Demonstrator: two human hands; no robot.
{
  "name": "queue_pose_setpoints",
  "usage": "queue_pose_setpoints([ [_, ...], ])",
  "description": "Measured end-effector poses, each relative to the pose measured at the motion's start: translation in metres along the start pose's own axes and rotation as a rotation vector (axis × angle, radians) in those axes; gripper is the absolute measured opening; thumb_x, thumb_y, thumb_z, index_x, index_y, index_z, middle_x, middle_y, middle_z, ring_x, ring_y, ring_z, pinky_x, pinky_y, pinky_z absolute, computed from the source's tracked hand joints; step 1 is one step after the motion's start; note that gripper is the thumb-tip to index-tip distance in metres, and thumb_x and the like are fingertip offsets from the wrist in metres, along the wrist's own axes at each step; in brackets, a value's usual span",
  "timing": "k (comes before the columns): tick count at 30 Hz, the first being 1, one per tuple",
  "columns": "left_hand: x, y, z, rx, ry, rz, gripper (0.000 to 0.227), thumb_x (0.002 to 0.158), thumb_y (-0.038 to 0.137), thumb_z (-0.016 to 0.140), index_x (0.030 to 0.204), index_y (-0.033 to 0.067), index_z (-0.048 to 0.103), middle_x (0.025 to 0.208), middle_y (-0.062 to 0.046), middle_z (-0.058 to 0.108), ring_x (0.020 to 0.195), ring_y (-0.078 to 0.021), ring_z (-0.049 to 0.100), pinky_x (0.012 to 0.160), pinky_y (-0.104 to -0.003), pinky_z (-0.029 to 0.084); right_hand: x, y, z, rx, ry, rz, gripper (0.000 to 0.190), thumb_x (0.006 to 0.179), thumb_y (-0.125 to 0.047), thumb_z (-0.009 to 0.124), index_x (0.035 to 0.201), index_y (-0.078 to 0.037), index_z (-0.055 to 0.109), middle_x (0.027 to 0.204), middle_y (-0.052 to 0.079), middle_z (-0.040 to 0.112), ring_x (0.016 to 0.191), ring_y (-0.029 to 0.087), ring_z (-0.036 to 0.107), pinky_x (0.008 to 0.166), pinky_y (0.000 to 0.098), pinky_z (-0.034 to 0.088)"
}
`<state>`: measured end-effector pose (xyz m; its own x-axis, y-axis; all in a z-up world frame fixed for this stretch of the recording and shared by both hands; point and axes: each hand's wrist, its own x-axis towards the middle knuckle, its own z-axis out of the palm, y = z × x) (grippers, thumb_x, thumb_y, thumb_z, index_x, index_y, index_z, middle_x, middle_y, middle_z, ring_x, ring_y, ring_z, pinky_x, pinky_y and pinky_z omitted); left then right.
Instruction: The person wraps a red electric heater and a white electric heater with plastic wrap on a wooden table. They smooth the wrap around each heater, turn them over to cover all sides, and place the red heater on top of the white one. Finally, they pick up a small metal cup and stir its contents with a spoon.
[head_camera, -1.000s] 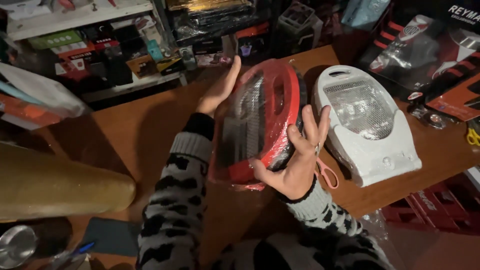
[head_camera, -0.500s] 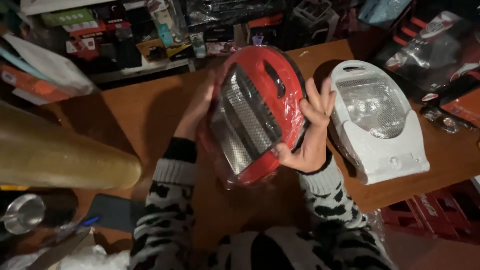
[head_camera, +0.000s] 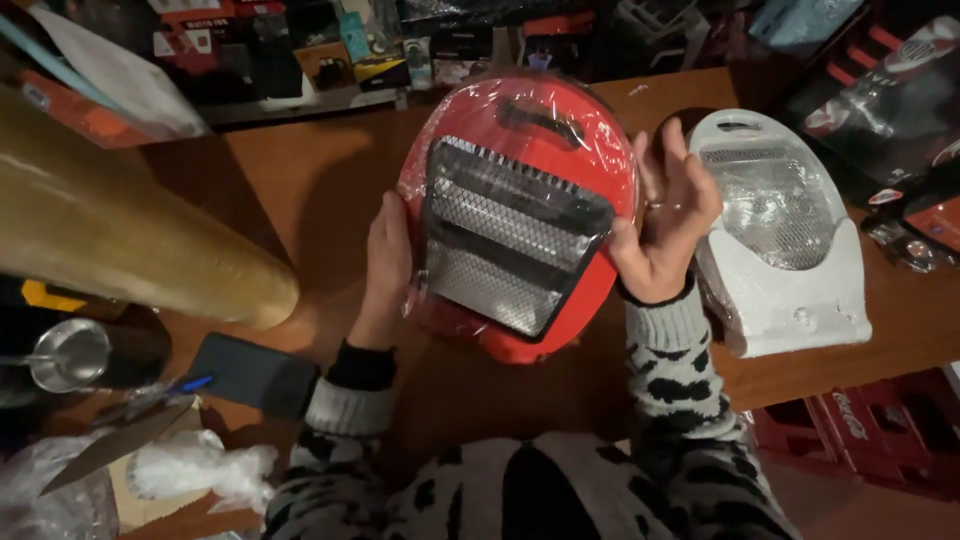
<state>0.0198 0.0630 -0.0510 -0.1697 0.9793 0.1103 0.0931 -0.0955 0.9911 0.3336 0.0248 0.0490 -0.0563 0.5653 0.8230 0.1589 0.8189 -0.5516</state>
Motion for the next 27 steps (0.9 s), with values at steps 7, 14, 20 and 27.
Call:
queue_pose_setpoints([
  [7, -0.044, 0.029, -0.004, -0.170, -0.028, 0.091, 0.056, 0.112, 0.041, 0.032, 0.140, -0.0028, 0.054, 0.136, -0.010, 0.062, 0.125, -0.0195, 0.056, 0.109, -0.032, 0.041, -0.011, -0.001, 0.007, 0.101, 0.051, 0.082, 0.073, 0.117, 0.001, 0.056, 0.166, -0.028, 0.012, 0.176, 0.011, 0.020, 0.157, 0.026, 0.033, 0.132, 0.0411, 0.031],
  [14, -0.071, 0.008, 0.000, -0.209, 0.014, 0.101, 0.053, 0.115, 0.036, 0.031, 0.147, -0.0022, 0.049, 0.141, -0.013, 0.058, 0.130, -0.0209, 0.053, 0.114, -0.033, 0.039, -0.021, 0.000, 0.013, 0.064, 0.152, 0.084, 0.070, 0.120, 0.002, 0.055, 0.167, -0.029, 0.013, 0.173, 0.008, 0.020, 0.156, 0.026, 0.035, 0.131, 0.0396, 0.032],
  [20, -0.082, 0.007, 0.002, -0.170, 0.029, 0.151, 0.055, 0.116, 0.037, 0.030, 0.151, -0.0029, 0.045, 0.146, -0.013, 0.055, 0.134, -0.0211, 0.051, 0.117, -0.034, 0.038, -0.036, 0.003, 0.010, 0.096, 0.162, 0.123, 0.064, 0.121, 0.001, 0.053, 0.166, -0.024, 0.015, 0.174, 0.009, 0.022, 0.156, 0.026, 0.036, 0.131, 0.0396, 0.031],
  [27, -0.099, 0.017, 0.005, -0.115, 0.071, 0.146, 0.057, 0.116, 0.033, 0.030, 0.161, -0.0018, 0.027, 0.167, -0.019, 0.033, 0.154, -0.0297, 0.033, 0.127, -0.038, 0.024, -0.080, 0.000, 0.020, -0.079, 0.203, 0.183, 0.061, 0.119, -0.012, 0.049, 0.169, -0.011, 0.014, 0.174, 0.014, 0.022, 0.159, 0.026, 0.029, 0.134, 0.0409, 0.024],
])
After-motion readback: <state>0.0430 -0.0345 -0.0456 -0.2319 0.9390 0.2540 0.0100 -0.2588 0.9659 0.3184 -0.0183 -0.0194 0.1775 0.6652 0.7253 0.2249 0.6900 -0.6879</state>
